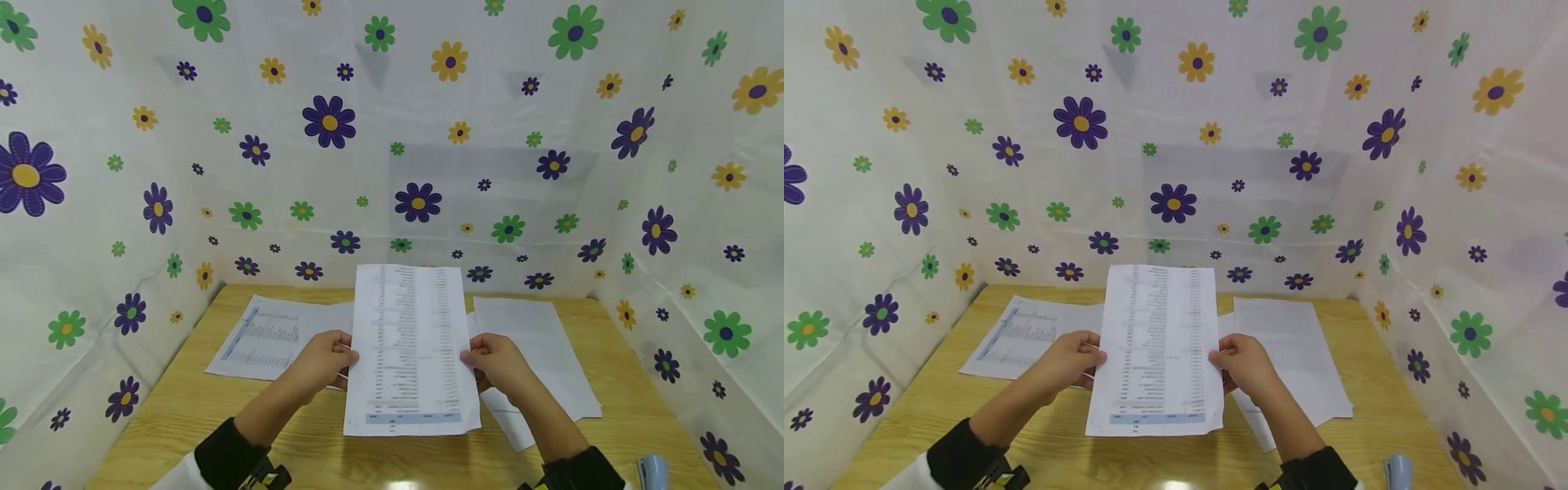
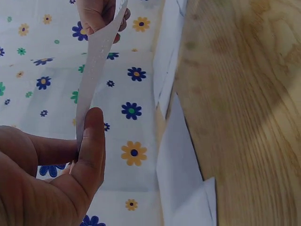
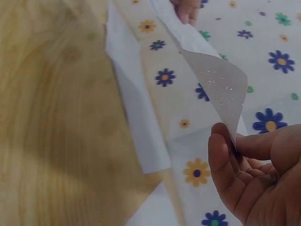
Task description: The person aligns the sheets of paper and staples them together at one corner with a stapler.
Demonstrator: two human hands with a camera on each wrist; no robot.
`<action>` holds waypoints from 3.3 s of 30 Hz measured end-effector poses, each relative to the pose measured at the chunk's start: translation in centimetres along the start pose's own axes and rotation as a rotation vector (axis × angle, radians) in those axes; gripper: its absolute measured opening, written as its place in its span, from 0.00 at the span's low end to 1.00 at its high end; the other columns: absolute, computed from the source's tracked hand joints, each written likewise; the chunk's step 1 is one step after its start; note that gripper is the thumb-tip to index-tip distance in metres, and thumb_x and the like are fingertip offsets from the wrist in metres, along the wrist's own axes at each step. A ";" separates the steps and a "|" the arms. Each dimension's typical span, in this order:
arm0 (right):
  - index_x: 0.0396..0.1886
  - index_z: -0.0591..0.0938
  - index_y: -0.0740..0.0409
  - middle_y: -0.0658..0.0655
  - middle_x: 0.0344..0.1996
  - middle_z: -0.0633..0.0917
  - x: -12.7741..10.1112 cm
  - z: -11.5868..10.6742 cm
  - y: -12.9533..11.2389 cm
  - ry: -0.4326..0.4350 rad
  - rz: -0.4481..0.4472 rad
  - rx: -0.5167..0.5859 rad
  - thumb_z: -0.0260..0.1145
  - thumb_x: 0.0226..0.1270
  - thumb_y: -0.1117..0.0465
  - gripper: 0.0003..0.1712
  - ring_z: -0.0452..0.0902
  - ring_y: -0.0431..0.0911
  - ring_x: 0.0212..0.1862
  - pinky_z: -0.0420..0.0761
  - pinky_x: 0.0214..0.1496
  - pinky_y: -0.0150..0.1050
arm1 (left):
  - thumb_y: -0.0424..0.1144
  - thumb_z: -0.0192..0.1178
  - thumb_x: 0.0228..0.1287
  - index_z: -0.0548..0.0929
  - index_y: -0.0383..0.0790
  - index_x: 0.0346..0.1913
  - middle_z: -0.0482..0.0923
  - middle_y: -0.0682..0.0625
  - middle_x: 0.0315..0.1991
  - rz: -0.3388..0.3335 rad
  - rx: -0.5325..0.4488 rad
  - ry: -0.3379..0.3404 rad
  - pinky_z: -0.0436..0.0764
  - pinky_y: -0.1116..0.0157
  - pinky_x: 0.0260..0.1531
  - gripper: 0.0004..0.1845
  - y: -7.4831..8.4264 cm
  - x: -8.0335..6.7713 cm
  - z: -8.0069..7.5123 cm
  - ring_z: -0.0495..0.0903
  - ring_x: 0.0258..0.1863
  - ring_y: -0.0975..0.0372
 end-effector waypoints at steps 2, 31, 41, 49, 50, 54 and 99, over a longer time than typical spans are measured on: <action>0.44 0.80 0.68 0.60 0.29 0.87 0.3 0.6 0.4 -0.001 0.004 -0.027 0.66 0.72 0.66 0.08 0.86 0.50 0.25 0.85 0.25 0.44 | 0.30 0.56 0.74 0.77 0.28 0.53 0.85 0.41 0.38 -0.004 0.015 0.005 0.87 0.57 0.28 0.11 -0.7 0.5 -0.1 0.88 0.31 0.54; 0.28 0.78 0.59 0.54 0.22 0.78 2.2 3.8 5.6 0.024 -0.012 -0.481 0.72 0.66 0.62 0.11 0.75 0.44 0.22 0.72 0.18 0.32 | 0.32 0.65 0.66 0.79 0.34 0.32 0.81 0.42 0.18 -0.121 0.395 -0.051 0.84 0.62 0.18 0.07 -6.7 2.7 1.4 0.82 0.14 0.59; 0.31 0.77 0.61 0.56 0.23 0.79 1.7 4.3 5.6 0.053 0.017 -0.478 0.71 0.67 0.63 0.11 0.78 0.46 0.17 0.79 0.17 0.36 | 0.34 0.65 0.67 0.79 0.34 0.32 0.82 0.44 0.19 -0.106 0.400 -0.042 0.84 0.63 0.17 0.08 -7.5 3.3 1.0 0.82 0.14 0.59; 0.32 0.76 0.59 0.55 0.24 0.79 1.9 4.7 5.7 0.103 0.059 -0.577 0.68 0.68 0.63 0.09 0.76 0.46 0.20 0.73 0.16 0.33 | 0.33 0.65 0.66 0.80 0.33 0.27 0.81 0.44 0.16 -0.101 0.421 -0.060 0.83 0.63 0.16 0.10 -7.8 3.2 1.1 0.82 0.13 0.59; 0.32 0.76 0.59 0.55 0.24 0.78 2.0 4.7 5.8 0.102 0.061 -0.591 0.68 0.68 0.63 0.09 0.76 0.46 0.20 0.73 0.16 0.33 | 0.33 0.65 0.65 0.80 0.33 0.26 0.81 0.45 0.15 -0.100 0.426 -0.063 0.83 0.63 0.16 0.11 -7.8 3.2 1.1 0.82 0.13 0.59; 0.32 0.75 0.59 0.55 0.23 0.78 2.1 4.8 6.2 0.100 0.054 -0.616 0.68 0.67 0.62 0.10 0.75 0.45 0.17 0.71 0.15 0.32 | 0.35 0.65 0.65 0.80 0.35 0.20 0.79 0.48 0.12 -0.056 0.525 -0.042 0.80 0.65 0.14 0.15 -8.0 3.1 1.3 0.81 0.11 0.60; 0.54 0.75 0.77 0.76 0.47 0.79 2.5 -11.9 7.8 0.284 0.221 -0.823 0.60 0.72 0.54 0.27 0.78 0.65 0.46 0.80 0.42 0.55 | 0.42 0.61 0.65 0.77 0.30 0.55 0.81 0.38 0.44 0.166 0.721 0.048 0.83 0.57 0.37 0.22 3.9 8.3 20.8 0.83 0.40 0.52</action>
Point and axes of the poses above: each hand's wrist, its own x-axis towards the middle knuckle, its own z-axis out of the palm, y = z × x, the point moved 1 cm from there along x, towards the middle knuckle
